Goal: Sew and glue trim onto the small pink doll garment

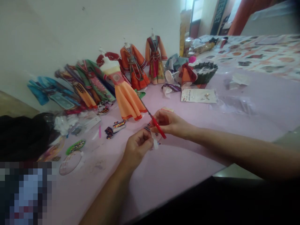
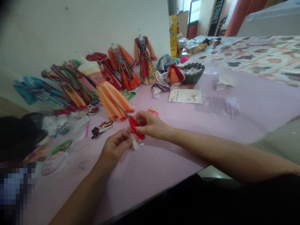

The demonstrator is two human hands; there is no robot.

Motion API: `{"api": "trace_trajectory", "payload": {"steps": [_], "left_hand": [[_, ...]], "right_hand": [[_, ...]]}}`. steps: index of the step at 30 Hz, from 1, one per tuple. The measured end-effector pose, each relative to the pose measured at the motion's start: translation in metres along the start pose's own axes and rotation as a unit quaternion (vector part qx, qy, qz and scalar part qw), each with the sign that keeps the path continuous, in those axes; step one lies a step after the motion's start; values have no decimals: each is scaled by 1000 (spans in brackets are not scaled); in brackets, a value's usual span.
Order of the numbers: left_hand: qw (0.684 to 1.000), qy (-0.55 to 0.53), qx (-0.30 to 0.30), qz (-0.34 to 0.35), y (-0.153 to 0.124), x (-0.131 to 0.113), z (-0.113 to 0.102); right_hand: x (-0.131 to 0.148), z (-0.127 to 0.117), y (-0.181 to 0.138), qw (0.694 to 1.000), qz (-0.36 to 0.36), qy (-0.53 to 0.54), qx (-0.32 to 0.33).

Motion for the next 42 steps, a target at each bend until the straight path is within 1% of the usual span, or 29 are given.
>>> {"api": "trace_trajectory", "payload": {"steps": [3, 5, 8, 12, 14, 17, 21, 25, 30, 36, 42], "left_hand": [[999, -20, -25, -4, -1, -3, -8], [997, -48, -58, -4, -4, -5, -18], [988, -98, -114, 18, -7, -12, -37], [970, -177, -158, 44, -12, -22, -55], [958, -222, -178, 46, -14, -25, -61], [938, -280, -201, 46, -18, -28, -67], [924, -320, -205, 34, -20, -27, -68], [919, -334, -206, 30, -21, -25, -67], [927, -324, -187, 28, -20, -23, -62], [928, -330, -170, 14, -20, -21, -55], [929, -323, -180, 14, -19, -19, -56]], "right_hand": [[13, -18, -2, 998, -25, -12, -63], [16, -23, -5, 997, -10, -31, -74], [15, -15, -12, 996, 18, -78, -40], [8, 19, -28, 992, 39, -105, 65], [4, 30, -35, 982, 47, -158, 92], [-1, 35, -41, 962, 50, -246, 105], [-9, 35, -42, 945, 80, -297, 108], [-18, 38, -42, 938, 106, -307, 123], [-23, 41, -43, 940, 122, -289, 131], [-23, 45, -42, 951, 117, -241, 153], [-26, 46, -43, 954, 135, -219, 157]]}}
Point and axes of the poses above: each hand's wrist, its own y-axis towards the middle knuckle, its own z-axis out of the palm, x = y × z, the point moved 10 cm from there along y, towards the middle knuckle, and after that the axes turned 1 degree about x, right-handed, at the moved point
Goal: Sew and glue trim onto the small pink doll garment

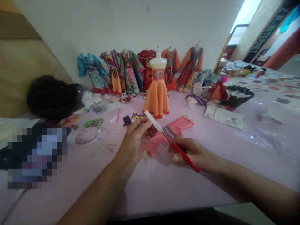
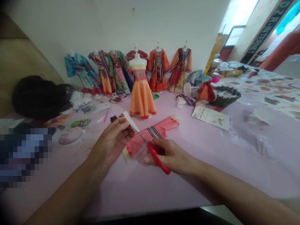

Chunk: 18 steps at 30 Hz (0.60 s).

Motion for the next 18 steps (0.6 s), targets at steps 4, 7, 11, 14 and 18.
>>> {"api": "trace_trajectory", "payload": {"steps": [4, 7, 11, 14, 18], "left_hand": [[1000, -1, 2, 5, 0, 1, -1], [1000, 3, 3, 7, -1, 1, -1], [1000, 5, -1, 10, -1, 1, 0], [1000, 6, 1, 11, 0, 0, 0], [1000, 4, 5, 11, 0, 1, 0]], "right_hand": [[-1, 1, 0, 1000, 1, -8, -1], [-2, 1, 0, 1000, 0, -10, 0], [-3, 1, 1, 1000, 2, -8, 2], [-3, 1, 1, 1000, -3, -6, 4], [-3, 3, 1, 1000, -3, 17, 10]]}}
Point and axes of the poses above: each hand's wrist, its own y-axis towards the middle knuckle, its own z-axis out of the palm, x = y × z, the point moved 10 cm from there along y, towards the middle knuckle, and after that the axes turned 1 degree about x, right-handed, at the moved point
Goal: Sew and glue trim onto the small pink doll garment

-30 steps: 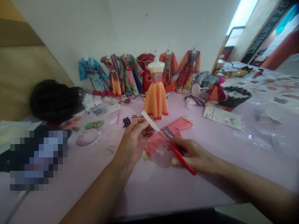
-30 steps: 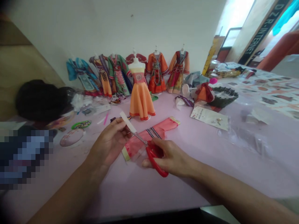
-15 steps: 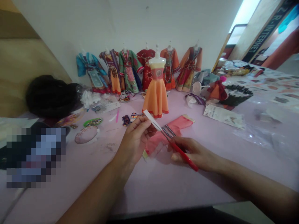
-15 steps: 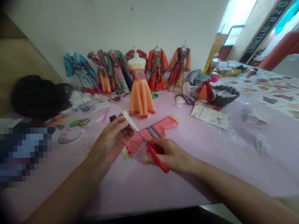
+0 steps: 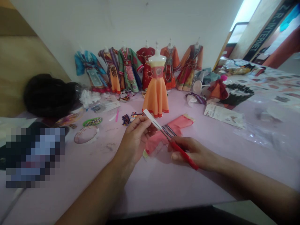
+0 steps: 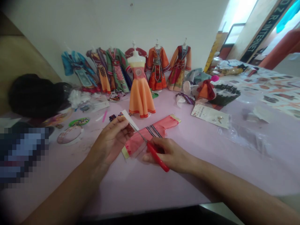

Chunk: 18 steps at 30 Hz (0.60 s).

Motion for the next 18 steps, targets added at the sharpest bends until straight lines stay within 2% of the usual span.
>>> {"api": "trace_trajectory", "payload": {"steps": [18], "left_hand": [[1000, 3, 8, 6, 1, -1, 1]], "right_hand": [[0, 1, -1, 1000, 5, -8, 4]]}}
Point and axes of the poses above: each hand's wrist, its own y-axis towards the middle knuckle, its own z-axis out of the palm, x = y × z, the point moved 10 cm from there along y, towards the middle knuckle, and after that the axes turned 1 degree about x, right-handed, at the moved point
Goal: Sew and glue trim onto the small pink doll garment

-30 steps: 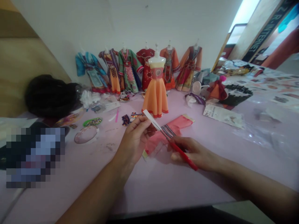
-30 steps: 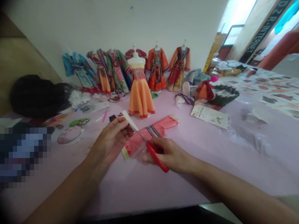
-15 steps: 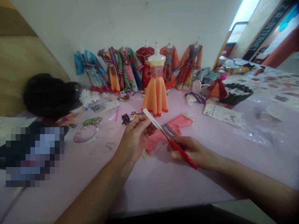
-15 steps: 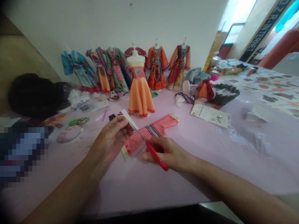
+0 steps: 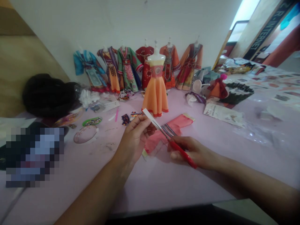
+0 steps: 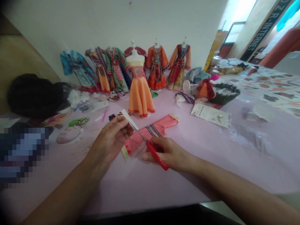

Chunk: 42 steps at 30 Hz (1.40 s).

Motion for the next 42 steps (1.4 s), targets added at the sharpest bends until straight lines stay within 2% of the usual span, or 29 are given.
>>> {"api": "trace_trajectory", "payload": {"steps": [8, 18, 42], "left_hand": [[1000, 6, -2, 7, 0, -1, -1], [998, 37, -9, 48, 0, -7, 0], [999, 13, -18, 41, -1, -5, -2]], "right_hand": [[2, -1, 2, 1000, -10, -19, -4], [0, -2, 2, 999, -17, -24, -13], [-7, 2, 5, 1000, -14, 10, -7]]}}
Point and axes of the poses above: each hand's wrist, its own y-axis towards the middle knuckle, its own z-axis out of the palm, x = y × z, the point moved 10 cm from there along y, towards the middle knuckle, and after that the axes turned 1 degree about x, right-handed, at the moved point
